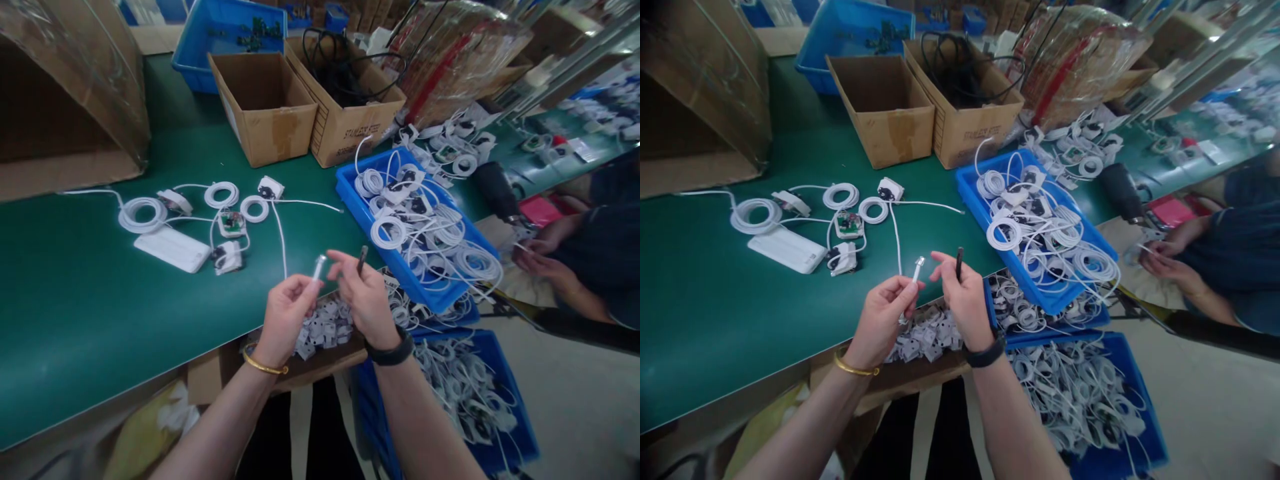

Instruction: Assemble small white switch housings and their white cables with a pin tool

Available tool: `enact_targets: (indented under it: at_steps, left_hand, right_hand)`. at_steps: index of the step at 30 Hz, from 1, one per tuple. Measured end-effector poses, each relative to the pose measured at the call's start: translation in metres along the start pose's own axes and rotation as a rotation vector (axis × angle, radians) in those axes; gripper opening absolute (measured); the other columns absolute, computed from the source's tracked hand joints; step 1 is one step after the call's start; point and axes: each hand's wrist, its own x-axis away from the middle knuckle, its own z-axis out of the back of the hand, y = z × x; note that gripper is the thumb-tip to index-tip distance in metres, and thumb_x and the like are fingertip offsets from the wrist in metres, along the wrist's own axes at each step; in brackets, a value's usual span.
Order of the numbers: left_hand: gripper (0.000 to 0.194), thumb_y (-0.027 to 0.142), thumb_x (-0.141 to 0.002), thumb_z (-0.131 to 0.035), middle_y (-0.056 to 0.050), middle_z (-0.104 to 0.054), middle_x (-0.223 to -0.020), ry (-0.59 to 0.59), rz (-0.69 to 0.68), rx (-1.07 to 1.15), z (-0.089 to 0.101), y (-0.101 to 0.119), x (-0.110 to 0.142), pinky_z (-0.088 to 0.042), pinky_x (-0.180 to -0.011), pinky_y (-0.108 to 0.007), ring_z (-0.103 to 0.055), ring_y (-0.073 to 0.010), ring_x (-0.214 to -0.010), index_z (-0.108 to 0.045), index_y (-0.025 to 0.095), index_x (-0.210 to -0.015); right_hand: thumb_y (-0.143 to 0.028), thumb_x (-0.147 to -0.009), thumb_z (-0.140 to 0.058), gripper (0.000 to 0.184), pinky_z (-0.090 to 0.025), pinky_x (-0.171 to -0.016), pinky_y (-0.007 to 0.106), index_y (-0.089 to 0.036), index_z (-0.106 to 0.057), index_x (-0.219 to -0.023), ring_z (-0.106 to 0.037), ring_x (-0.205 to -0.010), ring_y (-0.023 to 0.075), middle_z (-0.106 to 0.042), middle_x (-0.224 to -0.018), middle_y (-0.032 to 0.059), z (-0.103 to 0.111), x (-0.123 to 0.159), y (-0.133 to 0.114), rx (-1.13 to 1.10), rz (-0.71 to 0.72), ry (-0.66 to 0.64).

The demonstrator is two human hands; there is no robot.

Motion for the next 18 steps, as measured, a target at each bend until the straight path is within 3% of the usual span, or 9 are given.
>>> enact_targets:
  at_steps: [2,6,11,15,18]
  left_hand:
    - [0.025,0.037,-0.080,-0.064,0.005,-0.047,-0.057,-0.021,0.026,-0.031,-0.002,0.000,0.003,-0.025,-0.046,-0.017,-0.036,-0.0039,-0.049,-0.064,0.012,-0.078]
    - [0.028,0.036,-0.080,-0.065,0.008,-0.044,-0.053,-0.032,0.043,-0.056,-0.007,0.001,0.005,-0.023,-0.044,-0.017,-0.034,-0.0038,-0.046,-0.060,0.016,-0.099]
    - [0.024,0.037,-0.080,-0.063,0.004,-0.055,-0.060,-0.089,0.121,-0.005,-0.013,0.006,-0.001,-0.031,-0.045,-0.017,-0.043,-0.0049,-0.047,-0.059,0.014,-0.080]
    - [0.026,0.037,-0.074,-0.067,0.002,-0.056,-0.058,-0.202,0.323,0.143,-0.017,0.009,-0.009,-0.035,-0.048,-0.018,-0.047,-0.0060,-0.050,-0.065,0.012,-0.079]
    - [0.025,0.036,-0.071,-0.070,0.002,-0.056,-0.055,-0.192,0.350,0.179,-0.021,0.007,-0.012,-0.037,-0.049,-0.020,-0.049,-0.0070,-0.049,-0.065,0.012,-0.075]
  right_hand:
    - [-0.045,-0.081,-0.060,0.033,-0.030,-0.042,0.023,-0.016,-0.069,-0.095,-0.038,-0.044,0.0073,-0.059,-0.066,0.0007,0.007,-0.010,-0.011,0.001,-0.020,-0.090]
    - [-0.038,-0.077,-0.066,0.024,-0.022,-0.040,0.022,-0.017,-0.070,-0.088,-0.029,-0.041,0.0057,-0.046,-0.052,-0.0051,0.013,-0.014,-0.016,-0.016,-0.078,-0.160]
    - [-0.034,-0.079,-0.065,0.019,-0.014,-0.039,0.022,-0.018,-0.069,-0.089,-0.023,-0.040,0.0052,-0.037,-0.048,-0.0080,0.022,-0.006,-0.005,-0.132,-0.129,-0.235]
    - [-0.032,-0.081,-0.062,0.016,-0.022,-0.041,0.021,-0.019,-0.068,-0.088,-0.033,-0.044,0.0060,-0.049,-0.057,-0.0042,0.026,-0.004,0.000,-0.105,-0.082,-0.237]
    - [-0.031,-0.080,-0.061,0.017,-0.039,-0.050,0.023,-0.019,-0.070,-0.088,-0.051,-0.058,0.0112,-0.061,-0.070,0.0006,0.030,-0.005,0.000,-0.004,-0.013,-0.208]
